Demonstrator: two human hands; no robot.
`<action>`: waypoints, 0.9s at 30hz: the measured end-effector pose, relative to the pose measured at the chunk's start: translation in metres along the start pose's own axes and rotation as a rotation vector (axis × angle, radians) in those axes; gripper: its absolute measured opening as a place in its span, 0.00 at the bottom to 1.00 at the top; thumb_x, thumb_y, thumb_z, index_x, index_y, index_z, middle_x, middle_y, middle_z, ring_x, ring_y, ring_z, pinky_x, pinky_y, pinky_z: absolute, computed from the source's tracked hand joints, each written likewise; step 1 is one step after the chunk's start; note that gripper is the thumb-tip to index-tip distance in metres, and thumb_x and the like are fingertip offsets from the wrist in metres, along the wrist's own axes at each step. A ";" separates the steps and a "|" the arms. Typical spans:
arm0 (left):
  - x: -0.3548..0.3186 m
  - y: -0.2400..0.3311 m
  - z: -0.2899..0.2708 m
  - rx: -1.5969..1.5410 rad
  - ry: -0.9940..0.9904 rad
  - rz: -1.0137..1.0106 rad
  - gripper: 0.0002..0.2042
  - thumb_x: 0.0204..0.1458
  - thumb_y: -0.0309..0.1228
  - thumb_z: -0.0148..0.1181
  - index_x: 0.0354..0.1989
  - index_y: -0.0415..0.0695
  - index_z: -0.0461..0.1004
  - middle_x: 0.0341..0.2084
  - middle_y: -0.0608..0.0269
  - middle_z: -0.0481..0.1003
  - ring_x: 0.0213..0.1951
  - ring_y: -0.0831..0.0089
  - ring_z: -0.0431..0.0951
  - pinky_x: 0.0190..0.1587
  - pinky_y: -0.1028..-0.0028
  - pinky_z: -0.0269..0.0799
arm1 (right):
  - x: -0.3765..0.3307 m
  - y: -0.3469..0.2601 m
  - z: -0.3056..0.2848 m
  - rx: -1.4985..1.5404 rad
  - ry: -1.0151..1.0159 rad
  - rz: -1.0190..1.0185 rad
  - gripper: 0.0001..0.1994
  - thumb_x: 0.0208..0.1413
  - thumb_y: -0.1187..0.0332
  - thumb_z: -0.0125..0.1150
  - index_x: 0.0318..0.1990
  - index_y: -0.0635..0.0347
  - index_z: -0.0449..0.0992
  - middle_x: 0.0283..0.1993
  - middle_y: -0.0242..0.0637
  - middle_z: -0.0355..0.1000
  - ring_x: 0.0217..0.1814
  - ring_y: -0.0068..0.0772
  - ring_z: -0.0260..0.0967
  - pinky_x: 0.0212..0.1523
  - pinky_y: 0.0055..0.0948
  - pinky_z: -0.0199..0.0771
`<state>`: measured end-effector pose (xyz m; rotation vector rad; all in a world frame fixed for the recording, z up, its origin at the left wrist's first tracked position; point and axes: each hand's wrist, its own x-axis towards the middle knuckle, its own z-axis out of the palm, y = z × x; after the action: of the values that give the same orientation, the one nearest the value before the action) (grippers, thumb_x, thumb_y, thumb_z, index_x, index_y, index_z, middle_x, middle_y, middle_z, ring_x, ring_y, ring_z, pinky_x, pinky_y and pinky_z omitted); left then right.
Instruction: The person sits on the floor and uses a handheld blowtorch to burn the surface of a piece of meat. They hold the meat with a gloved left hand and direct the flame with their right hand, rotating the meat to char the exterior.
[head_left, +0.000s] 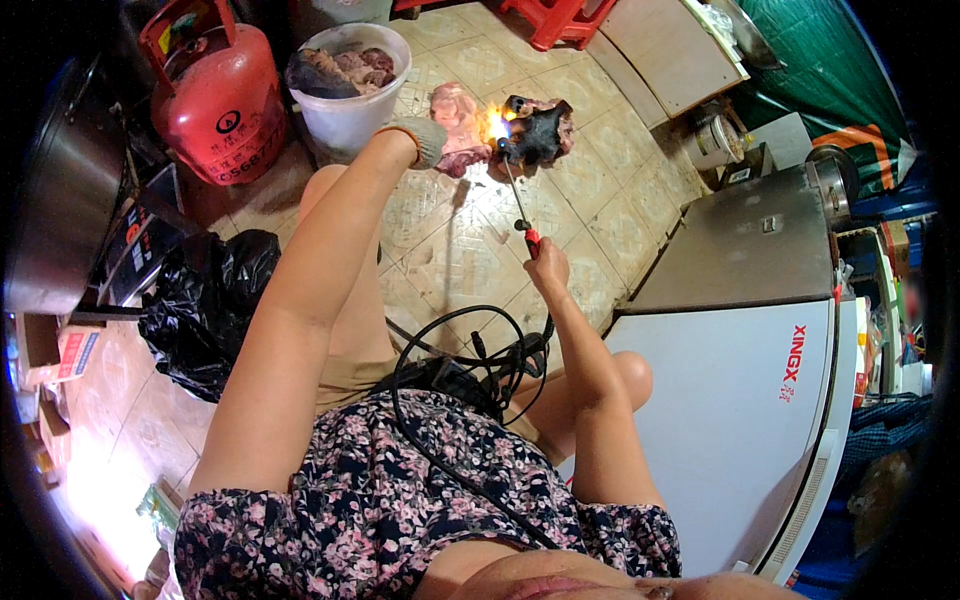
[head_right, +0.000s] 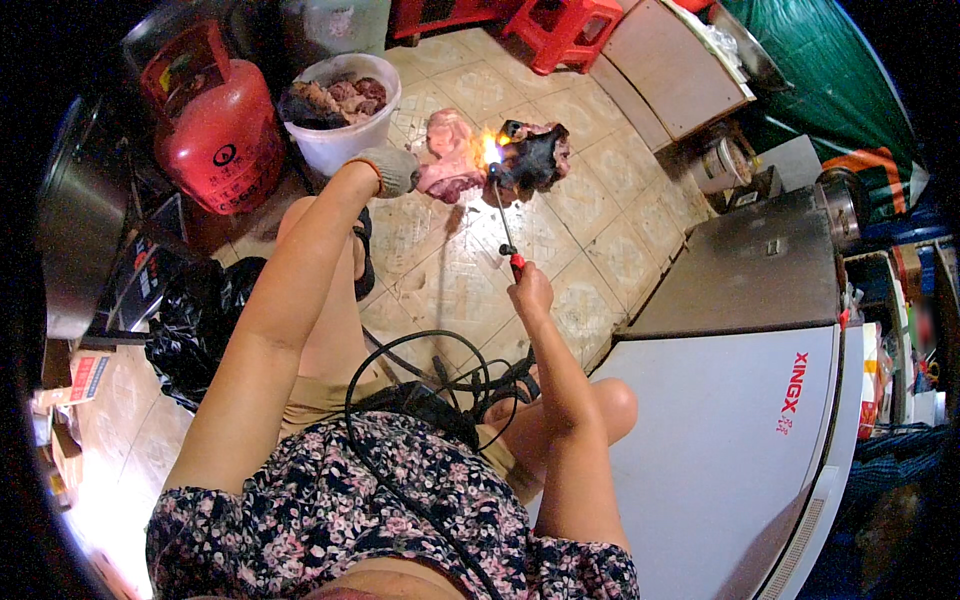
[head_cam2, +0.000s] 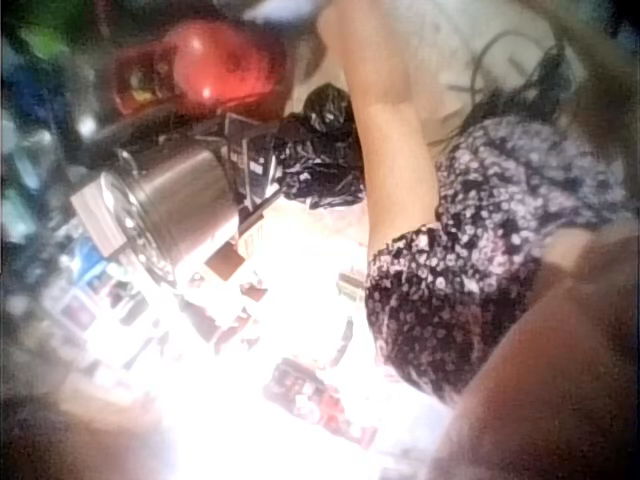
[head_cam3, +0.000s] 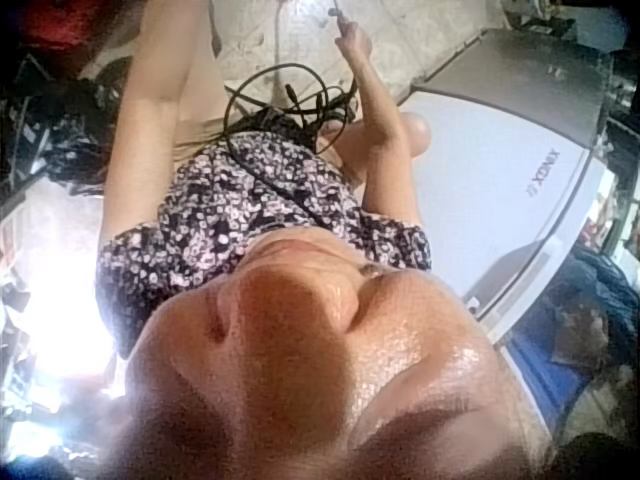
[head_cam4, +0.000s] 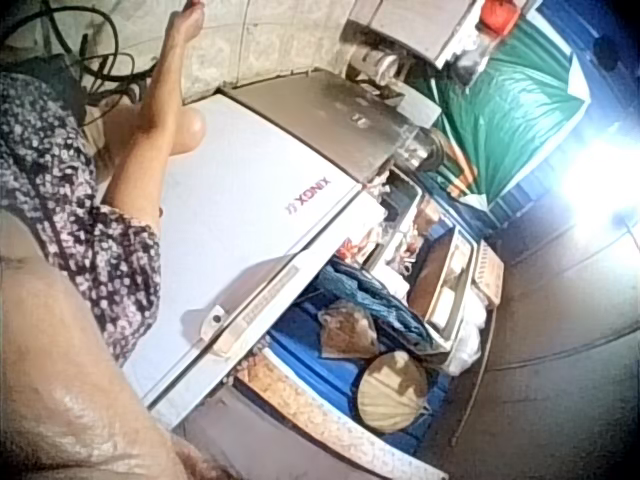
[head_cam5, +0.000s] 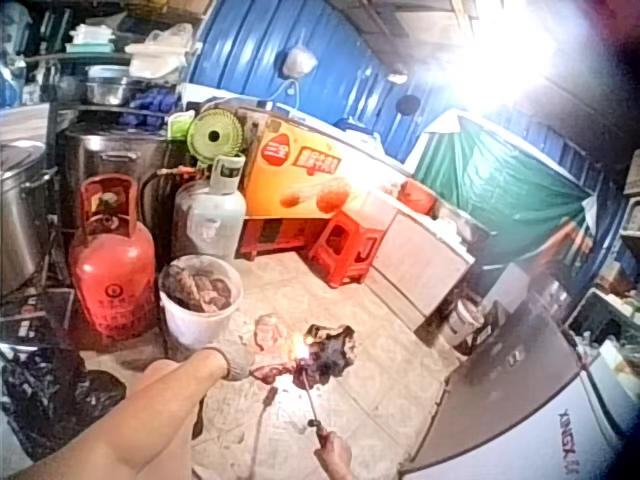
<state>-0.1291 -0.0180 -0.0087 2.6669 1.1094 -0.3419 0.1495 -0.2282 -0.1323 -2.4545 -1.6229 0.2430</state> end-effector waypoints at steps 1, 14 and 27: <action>0.000 0.000 0.000 -0.002 0.003 0.001 0.15 0.44 0.35 0.51 0.36 0.41 0.78 0.35 0.47 0.77 0.36 0.54 0.78 0.39 0.62 0.71 | 0.000 0.000 0.000 0.002 -0.001 0.002 0.13 0.34 0.72 0.61 0.32 0.62 0.69 0.30 0.51 0.72 0.36 0.55 0.70 0.36 0.46 0.69; -0.001 0.001 0.000 -0.014 0.020 0.016 0.15 0.44 0.35 0.50 0.36 0.40 0.77 0.36 0.47 0.76 0.37 0.54 0.78 0.39 0.62 0.71 | -0.002 -0.001 -0.001 -0.005 -0.011 0.006 0.13 0.34 0.71 0.61 0.32 0.61 0.69 0.30 0.50 0.72 0.36 0.55 0.70 0.35 0.46 0.69; -0.002 -0.001 0.002 0.005 0.037 0.027 0.15 0.44 0.34 0.50 0.35 0.40 0.78 0.35 0.47 0.77 0.35 0.55 0.78 0.38 0.63 0.71 | -0.001 0.000 0.000 -0.009 -0.018 0.012 0.13 0.35 0.71 0.60 0.32 0.61 0.69 0.31 0.50 0.72 0.37 0.55 0.70 0.36 0.46 0.69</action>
<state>-0.1311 -0.0192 -0.0104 2.7004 1.0832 -0.2923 0.1491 -0.2286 -0.1322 -2.4770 -1.6202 0.2613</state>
